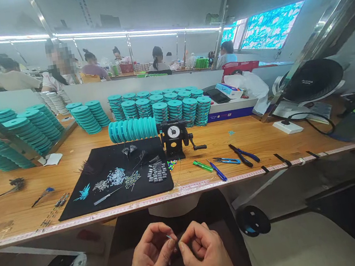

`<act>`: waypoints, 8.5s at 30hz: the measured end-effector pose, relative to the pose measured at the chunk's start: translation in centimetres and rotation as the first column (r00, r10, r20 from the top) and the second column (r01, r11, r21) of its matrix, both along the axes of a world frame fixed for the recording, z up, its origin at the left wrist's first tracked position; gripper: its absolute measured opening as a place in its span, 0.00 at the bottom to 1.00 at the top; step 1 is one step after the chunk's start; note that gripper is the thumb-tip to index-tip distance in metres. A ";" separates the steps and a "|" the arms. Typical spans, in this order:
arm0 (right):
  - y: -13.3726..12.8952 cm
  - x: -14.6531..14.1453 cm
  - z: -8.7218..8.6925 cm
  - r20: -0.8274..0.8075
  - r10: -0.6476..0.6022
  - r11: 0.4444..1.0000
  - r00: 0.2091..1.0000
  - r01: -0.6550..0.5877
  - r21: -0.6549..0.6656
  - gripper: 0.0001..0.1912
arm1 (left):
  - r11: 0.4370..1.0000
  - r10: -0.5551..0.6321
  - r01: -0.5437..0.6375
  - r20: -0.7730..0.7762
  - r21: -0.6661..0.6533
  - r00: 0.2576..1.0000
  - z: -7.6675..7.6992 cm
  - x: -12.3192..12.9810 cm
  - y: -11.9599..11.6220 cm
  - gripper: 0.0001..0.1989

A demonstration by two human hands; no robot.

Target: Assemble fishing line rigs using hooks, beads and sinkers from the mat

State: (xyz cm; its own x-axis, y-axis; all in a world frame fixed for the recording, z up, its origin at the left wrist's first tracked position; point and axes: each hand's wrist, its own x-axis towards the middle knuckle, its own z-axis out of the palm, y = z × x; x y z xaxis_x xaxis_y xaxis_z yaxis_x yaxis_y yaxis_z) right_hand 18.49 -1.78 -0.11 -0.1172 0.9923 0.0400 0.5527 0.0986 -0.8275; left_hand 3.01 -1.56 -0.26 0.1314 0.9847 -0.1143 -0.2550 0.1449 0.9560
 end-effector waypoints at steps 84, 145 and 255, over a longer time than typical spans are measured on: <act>1.8 -0.6 -2.7 -0.734 -0.191 0.929 0.652 -0.122 -0.350 0.25 | 0.919 0.392 0.000 -0.912 0.395 0.119 2.3 -17.3 12.3 0.06; -0.4 0.0 -1.6 0.045 -0.077 0.740 0.996 0.026 0.672 0.12 | 0.929 0.345 -0.321 0.120 -0.186 0.931 -1.9 -3.0 1.9 0.17; 0.4 0.1 -0.4 -0.223 0.063 0.987 0.973 -0.028 0.159 0.06 | 0.970 0.057 0.115 -0.654 0.216 0.755 0.3 -0.1 0.3 0.09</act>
